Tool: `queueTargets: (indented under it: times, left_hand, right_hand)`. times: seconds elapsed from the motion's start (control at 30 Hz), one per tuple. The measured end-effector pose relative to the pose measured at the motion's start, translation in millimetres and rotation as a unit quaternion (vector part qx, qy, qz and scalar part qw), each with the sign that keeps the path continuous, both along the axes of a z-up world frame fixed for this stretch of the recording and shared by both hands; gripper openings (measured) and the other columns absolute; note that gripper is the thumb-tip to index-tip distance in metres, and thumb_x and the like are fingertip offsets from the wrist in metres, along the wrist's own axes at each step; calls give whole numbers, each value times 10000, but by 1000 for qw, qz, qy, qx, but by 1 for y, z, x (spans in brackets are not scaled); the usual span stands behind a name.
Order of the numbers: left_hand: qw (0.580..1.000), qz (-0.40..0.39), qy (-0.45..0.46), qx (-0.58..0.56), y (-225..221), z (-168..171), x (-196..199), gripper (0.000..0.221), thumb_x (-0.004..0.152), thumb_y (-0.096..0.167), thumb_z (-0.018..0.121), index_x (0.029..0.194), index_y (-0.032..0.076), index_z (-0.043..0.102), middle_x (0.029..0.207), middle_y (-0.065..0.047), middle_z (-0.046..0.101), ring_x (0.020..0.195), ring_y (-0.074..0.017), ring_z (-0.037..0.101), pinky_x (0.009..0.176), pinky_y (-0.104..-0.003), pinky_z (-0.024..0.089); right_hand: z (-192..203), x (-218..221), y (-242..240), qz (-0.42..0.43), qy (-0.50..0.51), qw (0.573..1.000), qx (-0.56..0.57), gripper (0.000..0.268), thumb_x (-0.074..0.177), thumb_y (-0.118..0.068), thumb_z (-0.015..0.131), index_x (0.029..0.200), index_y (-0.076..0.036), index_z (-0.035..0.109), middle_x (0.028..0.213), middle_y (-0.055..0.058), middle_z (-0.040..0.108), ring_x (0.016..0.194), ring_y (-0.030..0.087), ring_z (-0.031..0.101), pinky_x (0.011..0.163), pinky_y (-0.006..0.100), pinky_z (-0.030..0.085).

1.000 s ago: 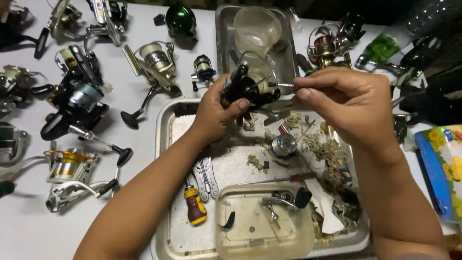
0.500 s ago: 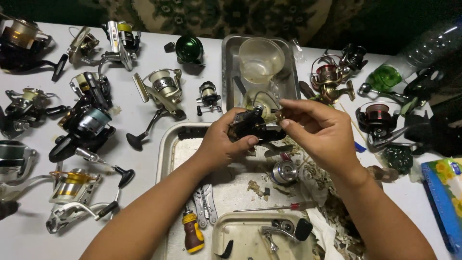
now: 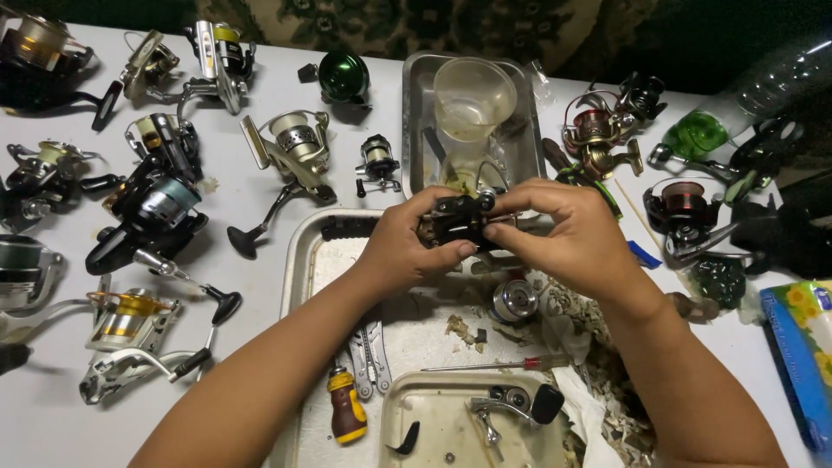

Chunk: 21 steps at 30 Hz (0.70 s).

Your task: Disassembling, cleaning, and reassembling a fishing reel to maintain or repair its internal mechanism.

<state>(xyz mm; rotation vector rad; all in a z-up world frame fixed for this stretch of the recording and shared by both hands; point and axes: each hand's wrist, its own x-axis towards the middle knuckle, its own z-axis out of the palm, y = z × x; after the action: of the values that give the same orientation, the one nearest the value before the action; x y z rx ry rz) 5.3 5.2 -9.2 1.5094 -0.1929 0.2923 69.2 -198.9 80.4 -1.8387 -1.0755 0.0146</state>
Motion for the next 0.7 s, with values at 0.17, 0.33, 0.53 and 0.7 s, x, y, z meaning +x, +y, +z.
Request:
queueTargets:
  times: [0.17,0.33,0.53,0.7]
  left_hand:
    - [999,-1,-6,42,1,4,0,533,720,288,914,1172,112,691,883,-167,748,810,-234,712,697,-408,605]
    - [998,6,-13,61,0,7,-2,532,723,307,907,1172,115,697,922,-180,756,858,-284,731,736,-440,601]
    - [998,14,-25,65,0,5,-1,531,723,322,911,1175,144,698,936,-137,766,867,-243,728,754,-398,604]
    - [997,16,-37,65,0,10,-2,515,731,285,904,1177,133,695,932,-148,762,860,-251,726,752,-406,603]
  right_hand:
    - [-1,1,-3,-8,-41,998,-36,158,795,7,825,940,-47,794,829,100,776,817,278,743,885,409,525]
    - [8,-7,-1,-23,-50,997,-61,183,786,31,815,953,-38,785,794,112,777,789,288,750,876,427,529]
    - [6,-4,-1,-8,-112,991,-68,116,817,54,788,910,-15,779,815,128,756,788,331,731,817,419,557]
    - [-2,1,-3,-3,-136,988,-70,97,824,55,778,896,-11,777,815,132,745,777,337,717,768,424,566]
